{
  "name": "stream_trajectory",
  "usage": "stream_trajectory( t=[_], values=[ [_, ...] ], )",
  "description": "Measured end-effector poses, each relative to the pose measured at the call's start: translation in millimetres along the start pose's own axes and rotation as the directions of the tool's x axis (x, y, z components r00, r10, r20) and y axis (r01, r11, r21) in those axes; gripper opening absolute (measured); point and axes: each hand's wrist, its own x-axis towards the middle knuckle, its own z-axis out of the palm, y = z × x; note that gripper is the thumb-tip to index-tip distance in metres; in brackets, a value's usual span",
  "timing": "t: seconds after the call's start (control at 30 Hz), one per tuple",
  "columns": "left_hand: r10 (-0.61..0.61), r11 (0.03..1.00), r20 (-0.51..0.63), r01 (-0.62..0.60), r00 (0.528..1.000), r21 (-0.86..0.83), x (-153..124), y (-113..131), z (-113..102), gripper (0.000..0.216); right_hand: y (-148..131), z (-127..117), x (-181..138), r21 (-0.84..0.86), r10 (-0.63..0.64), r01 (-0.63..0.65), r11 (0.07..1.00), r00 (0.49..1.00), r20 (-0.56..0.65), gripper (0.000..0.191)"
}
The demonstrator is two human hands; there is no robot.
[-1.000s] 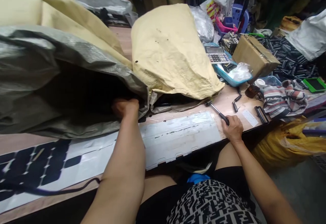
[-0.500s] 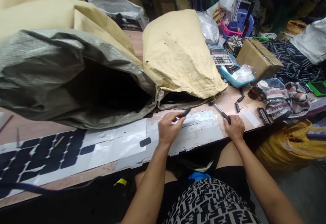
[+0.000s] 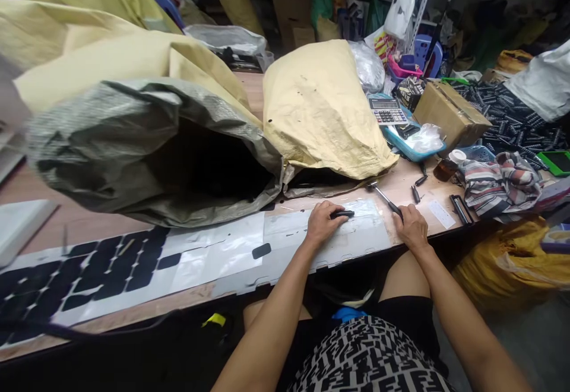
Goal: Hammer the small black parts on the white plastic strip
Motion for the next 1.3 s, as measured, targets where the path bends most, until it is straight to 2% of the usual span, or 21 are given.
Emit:
stream_trajectory(
  t=[0.1,0.17,0.27,0.37,0.5,0.6,0.83,1.07,1.2,1.3],
  values=[
    [-0.022,0.998,-0.014,0.021,1.0,-0.051,1,-2,0,0.019,-6,-11,-7,0.138,0.053,-0.058,0.989,0.998,0.038,0.032],
    [-0.032,0.997,-0.021,0.031,0.999,-0.067,2,-3,-1,0.018,-17,-19,-20,0.301,0.096,-0.101,0.948,0.995,0.032,0.034],
    [-0.048,0.996,-0.035,0.045,0.998,-0.073,3,-3,-1,0.016,-37,-28,-48,0.511,0.092,-0.142,0.848,0.988,0.122,0.035],
    [-0.062,0.995,-0.057,0.057,0.996,-0.081,4,-3,1,0.015,-53,-32,-67,0.586,0.043,-0.102,0.803,0.993,0.114,0.034],
    [-0.05,0.996,-0.078,0.043,0.996,-0.082,3,-5,4,0.016,-62,-33,-71,0.594,-0.064,0.035,0.804,0.998,0.029,0.039],
    [-0.046,0.996,-0.077,0.04,0.996,-0.077,4,-6,5,0.015,-63,-33,-68,0.556,-0.103,0.085,0.827,0.995,0.001,0.04],
    [-0.046,0.996,-0.058,0.042,0.997,-0.081,5,-3,3,0.014,-69,-30,-70,0.451,-0.123,0.096,0.887,0.992,0.03,0.041],
    [-0.04,0.992,-0.063,0.032,0.997,-0.119,4,-1,1,0.011,-77,-34,-69,0.481,-0.157,0.134,0.866,0.988,0.007,0.04],
    [-0.055,0.992,-0.041,0.05,0.998,-0.118,5,-1,1,0.004,-78,-28,-70,0.469,-0.178,0.139,0.872,0.983,0.04,0.039],
    [-0.055,0.991,-0.039,0.049,0.998,-0.127,7,-4,3,0.006,-73,-23,-66,0.469,-0.168,0.146,0.871,0.986,0.005,0.039]
  ],
)
